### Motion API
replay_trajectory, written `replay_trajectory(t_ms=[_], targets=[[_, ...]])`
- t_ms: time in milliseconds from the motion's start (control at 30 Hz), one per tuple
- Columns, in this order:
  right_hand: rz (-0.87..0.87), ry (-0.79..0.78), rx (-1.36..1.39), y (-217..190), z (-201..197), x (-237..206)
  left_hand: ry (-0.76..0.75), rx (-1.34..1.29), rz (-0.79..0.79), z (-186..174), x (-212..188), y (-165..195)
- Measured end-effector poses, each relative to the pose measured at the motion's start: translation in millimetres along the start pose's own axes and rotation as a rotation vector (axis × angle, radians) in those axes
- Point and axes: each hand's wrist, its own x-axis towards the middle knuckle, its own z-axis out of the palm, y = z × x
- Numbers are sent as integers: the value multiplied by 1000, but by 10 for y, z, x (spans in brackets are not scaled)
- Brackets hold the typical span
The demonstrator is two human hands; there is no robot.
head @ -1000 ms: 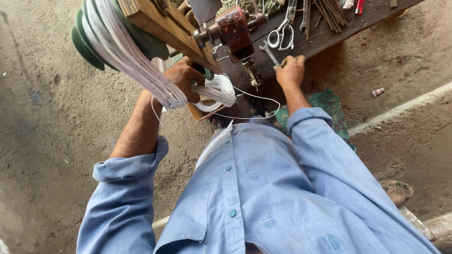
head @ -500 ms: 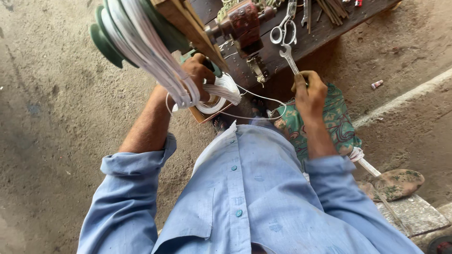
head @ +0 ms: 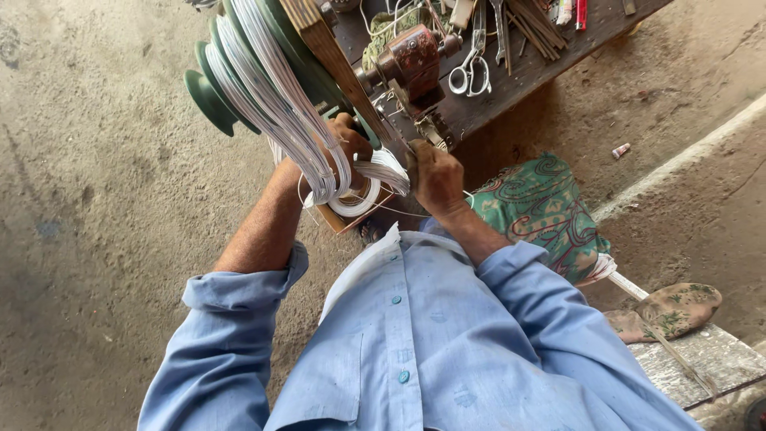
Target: The person winds white wire from a large green spool onto a smaller spool using a hand-cranked wooden winder. They repeatedly pull the wire, rotate the crank, and adjust the wire to keep it aligned on the small spool. The person also uses a wrench to tighten the winder mechanism and scissors to cut the wire.
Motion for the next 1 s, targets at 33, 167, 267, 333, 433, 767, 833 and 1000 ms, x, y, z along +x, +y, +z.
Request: replay_trajectory(t_ms=[33,167,267,333,433,767,833,1000], targets=[[58,-73,-16,19,62,6,11,1,5,19,18,-26],[-41,-31,-74,-30,38,68,72,-12,49,97,86,-123],[-94,-30,-49,-212,-278,211,112,-30,96,122,98,-152],[-88,-35,13,-377,-479,437,123,-38,109,115,107,-155],[-124,-1,-21,-619,-659,772,122,-45,114,123,110,-161],[-62,40,169,-508,-807,236,206,-64,170,229,164,-317],[-43,74,136,-430,-686,147,186,-63,152,205,132,-281],[-53,140,159,-209,-456,-18,151,-56,99,158,36,-188]])
